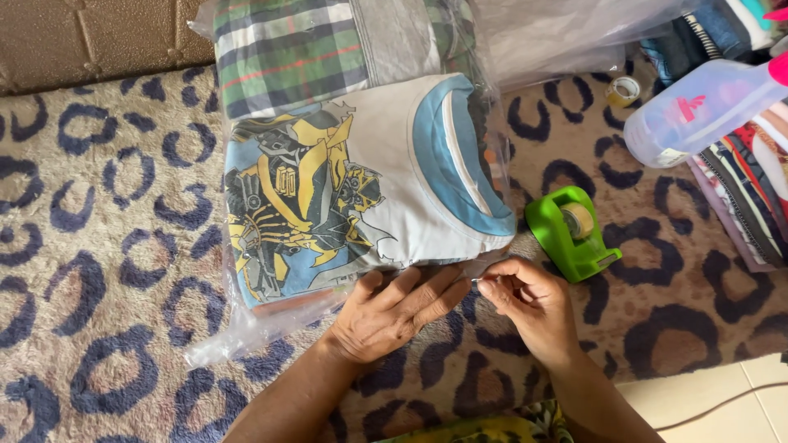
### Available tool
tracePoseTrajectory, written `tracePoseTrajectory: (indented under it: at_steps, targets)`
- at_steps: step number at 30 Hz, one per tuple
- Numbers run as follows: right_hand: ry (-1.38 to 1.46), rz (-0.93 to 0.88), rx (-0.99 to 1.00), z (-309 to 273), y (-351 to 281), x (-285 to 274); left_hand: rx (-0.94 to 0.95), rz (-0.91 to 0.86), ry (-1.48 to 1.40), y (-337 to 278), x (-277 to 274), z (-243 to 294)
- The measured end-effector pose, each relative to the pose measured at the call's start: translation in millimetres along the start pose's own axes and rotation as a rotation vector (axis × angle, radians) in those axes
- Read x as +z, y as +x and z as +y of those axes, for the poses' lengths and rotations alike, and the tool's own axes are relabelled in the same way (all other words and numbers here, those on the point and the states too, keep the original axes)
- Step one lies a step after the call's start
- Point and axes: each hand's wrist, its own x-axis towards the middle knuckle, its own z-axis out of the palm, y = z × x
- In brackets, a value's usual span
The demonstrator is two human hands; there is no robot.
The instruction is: The person folds a stack of clothes, including a t-shirt and a plaid shirt, and places them into a clear plastic bag. They then use a green tape dispenser to apply clear tape to seal the bag closed.
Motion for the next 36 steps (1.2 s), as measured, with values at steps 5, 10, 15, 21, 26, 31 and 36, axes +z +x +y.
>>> tracePoseTrajectory:
  at_steps: [5,10,15,21,26,31,36]
  targets:
    - [-0.031,0.017,-0.083,-7,-1,4,0.006,-0.017,0.012,0,1,1]
    - [-0.079,0.108,-0.061,-7,-3,9,0.014,-0.023,-0.003,-1,2,1]
    - [-0.142,0.151,-0.043,-13,-2,11,0.007,-0.031,0.003,-1,2,2]
    - [-0.168,0.188,-0.035,-20,-1,15,0.009,-0.028,0.013,0,1,1]
    - [-0.217,0.232,-0.096,-25,2,19,0.013,-0.026,0.019,1,1,1]
    - [-0.470,0.283,-0.252,-21,2,17,0.010,-0.032,0.025,2,-1,0]
    - [-0.562,0.258,-0.231,-6,0,8,0.001,-0.031,0.028,2,-1,1]
